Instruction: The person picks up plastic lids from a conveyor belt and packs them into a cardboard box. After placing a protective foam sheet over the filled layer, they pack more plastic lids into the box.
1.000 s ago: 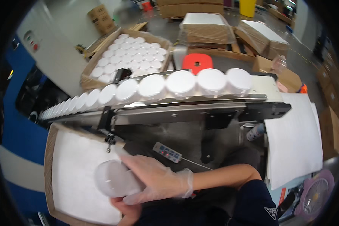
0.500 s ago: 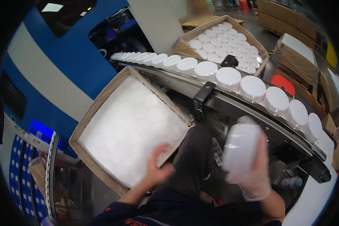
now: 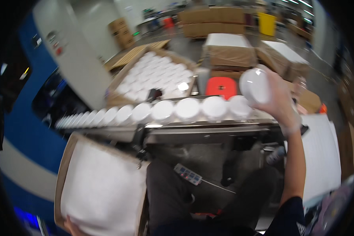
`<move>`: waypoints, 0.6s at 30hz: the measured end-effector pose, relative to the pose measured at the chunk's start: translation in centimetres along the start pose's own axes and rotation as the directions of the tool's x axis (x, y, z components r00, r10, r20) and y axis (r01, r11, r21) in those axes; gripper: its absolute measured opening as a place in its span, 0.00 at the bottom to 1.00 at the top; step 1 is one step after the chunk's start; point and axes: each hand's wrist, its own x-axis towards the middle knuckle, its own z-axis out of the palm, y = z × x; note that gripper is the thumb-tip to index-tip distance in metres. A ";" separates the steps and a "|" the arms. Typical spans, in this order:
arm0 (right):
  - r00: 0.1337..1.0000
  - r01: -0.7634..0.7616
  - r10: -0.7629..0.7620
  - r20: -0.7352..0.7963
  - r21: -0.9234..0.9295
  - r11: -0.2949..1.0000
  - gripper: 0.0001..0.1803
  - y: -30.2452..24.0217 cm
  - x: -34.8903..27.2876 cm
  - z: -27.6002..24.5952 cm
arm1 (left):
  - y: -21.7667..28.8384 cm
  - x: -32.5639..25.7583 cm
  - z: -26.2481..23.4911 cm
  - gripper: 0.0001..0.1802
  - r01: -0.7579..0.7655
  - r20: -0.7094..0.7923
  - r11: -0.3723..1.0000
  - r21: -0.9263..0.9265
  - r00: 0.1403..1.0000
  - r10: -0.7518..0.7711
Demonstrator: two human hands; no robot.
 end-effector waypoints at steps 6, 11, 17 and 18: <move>0.875 -0.119 0.153 0.459 -0.102 0.988 0.44 7.4 -0.8 -1.3 | 13.9 -11.1 9.1 0.38 -0.258 -0.163 0.816 0.517 0.907 0.389; 0.754 -0.026 0.031 0.656 -0.018 0.999 0.38 6.0 -0.5 -2.0 | 20.1 -14.9 14.0 0.23 -0.412 -0.066 0.908 0.081 0.906 0.417; 0.743 -0.058 -0.022 0.669 0.097 0.994 0.35 5.1 -0.4 -1.0 | 25.9 -19.3 17.6 0.24 -0.391 -0.339 0.919 0.057 0.858 0.386; 0.753 -0.063 -0.005 0.658 0.080 0.995 0.35 4.4 -0.4 -1.1 | 27.5 -21.3 18.8 0.23 -0.380 -0.364 0.922 0.074 0.850 0.380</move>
